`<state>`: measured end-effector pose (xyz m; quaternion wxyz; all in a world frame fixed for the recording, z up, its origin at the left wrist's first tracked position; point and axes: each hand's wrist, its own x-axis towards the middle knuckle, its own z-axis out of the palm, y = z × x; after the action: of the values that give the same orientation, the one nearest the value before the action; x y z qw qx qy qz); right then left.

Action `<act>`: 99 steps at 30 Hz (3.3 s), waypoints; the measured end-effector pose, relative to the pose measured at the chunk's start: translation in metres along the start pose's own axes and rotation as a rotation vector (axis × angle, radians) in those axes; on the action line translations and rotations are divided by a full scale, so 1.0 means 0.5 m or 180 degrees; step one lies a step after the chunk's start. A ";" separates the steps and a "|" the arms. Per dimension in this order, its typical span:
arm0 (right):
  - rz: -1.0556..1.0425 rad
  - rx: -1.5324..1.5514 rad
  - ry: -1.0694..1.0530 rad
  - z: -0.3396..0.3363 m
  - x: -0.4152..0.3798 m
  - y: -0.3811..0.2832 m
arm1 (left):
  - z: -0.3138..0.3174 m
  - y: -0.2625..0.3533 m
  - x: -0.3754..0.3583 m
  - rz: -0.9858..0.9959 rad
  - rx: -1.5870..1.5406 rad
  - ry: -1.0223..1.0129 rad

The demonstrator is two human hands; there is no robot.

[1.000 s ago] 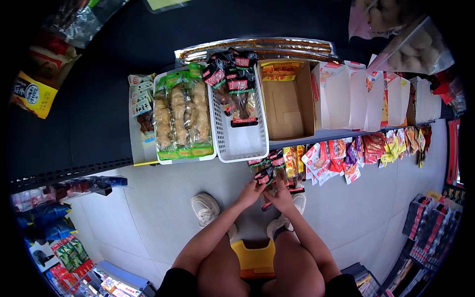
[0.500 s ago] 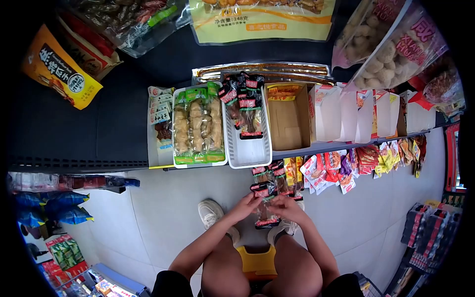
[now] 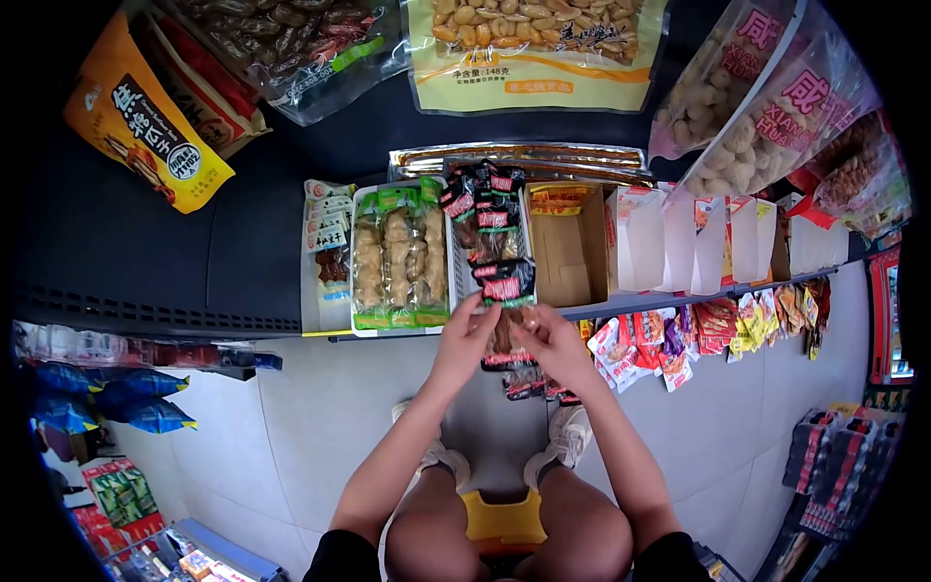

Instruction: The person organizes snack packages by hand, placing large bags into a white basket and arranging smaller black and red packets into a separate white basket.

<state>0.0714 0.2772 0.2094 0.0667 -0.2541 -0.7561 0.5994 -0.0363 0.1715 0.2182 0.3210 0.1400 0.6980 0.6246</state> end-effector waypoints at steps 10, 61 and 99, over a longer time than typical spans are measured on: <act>-0.0358 -0.1039 0.0513 -0.012 0.227 -0.091 | 0.001 0.066 0.178 0.0787 0.0651 0.0683; 0.0245 -0.0727 0.0516 0.075 0.272 0.068 | 0.038 -0.215 0.166 0.0097 0.0818 0.0171; -0.1413 -0.1849 0.1391 0.004 0.345 -0.053 | 0.062 -0.166 0.144 0.0520 0.1459 0.0708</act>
<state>-0.0863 0.3515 0.1985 0.2784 -0.2144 -0.8980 0.2646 -0.0544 0.2238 0.1183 0.1507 0.1955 0.8386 0.4856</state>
